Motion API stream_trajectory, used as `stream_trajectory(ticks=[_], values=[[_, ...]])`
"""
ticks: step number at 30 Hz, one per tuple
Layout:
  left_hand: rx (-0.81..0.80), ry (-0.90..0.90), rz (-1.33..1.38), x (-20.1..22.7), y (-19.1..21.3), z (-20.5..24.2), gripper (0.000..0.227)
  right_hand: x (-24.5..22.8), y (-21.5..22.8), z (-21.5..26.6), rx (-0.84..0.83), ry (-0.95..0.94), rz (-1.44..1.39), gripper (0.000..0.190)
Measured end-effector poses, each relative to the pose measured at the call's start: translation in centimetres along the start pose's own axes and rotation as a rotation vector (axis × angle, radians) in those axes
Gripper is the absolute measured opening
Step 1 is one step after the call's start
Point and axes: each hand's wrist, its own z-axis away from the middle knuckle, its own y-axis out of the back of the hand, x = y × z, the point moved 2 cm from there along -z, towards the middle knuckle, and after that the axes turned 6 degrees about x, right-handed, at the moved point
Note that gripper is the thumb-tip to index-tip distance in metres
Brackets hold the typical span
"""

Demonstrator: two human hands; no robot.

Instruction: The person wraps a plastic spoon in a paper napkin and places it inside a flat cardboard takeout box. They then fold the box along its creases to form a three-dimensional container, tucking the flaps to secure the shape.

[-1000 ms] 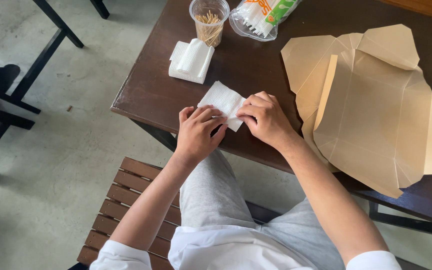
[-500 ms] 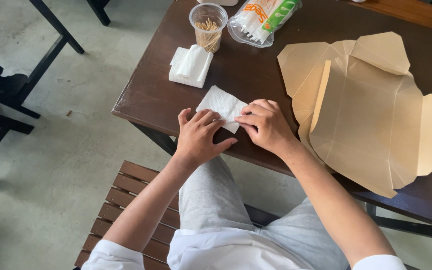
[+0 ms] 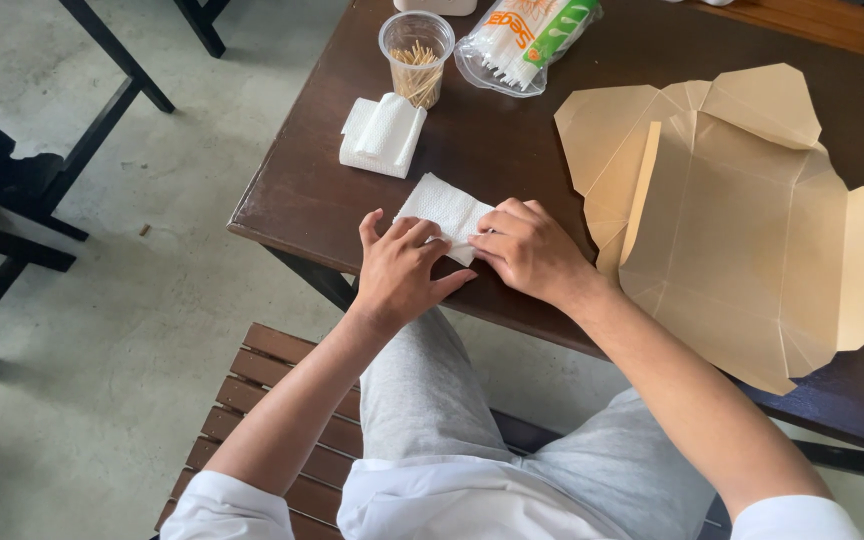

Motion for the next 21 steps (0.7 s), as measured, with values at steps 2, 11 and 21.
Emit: stream_trajectory(ticks=[2, 11, 21], values=[[0.011, -0.001, 0.008, 0.1, 0.2, 0.0, 0.039, -0.1, -0.3, 0.0, 0.050, 0.046, 0.026, 0.013], [0.010, 0.012, -0.022, -0.3, -1.1, 0.4, 0.031, 0.1, -1.1, 0.2, 0.163, 0.042, -0.024, 0.020], [0.124, 0.018, -0.068, -0.6, -2.7, 0.9, 0.017, 0.1, -0.7, -0.5, 0.051, -0.151, -0.213, 0.011]])
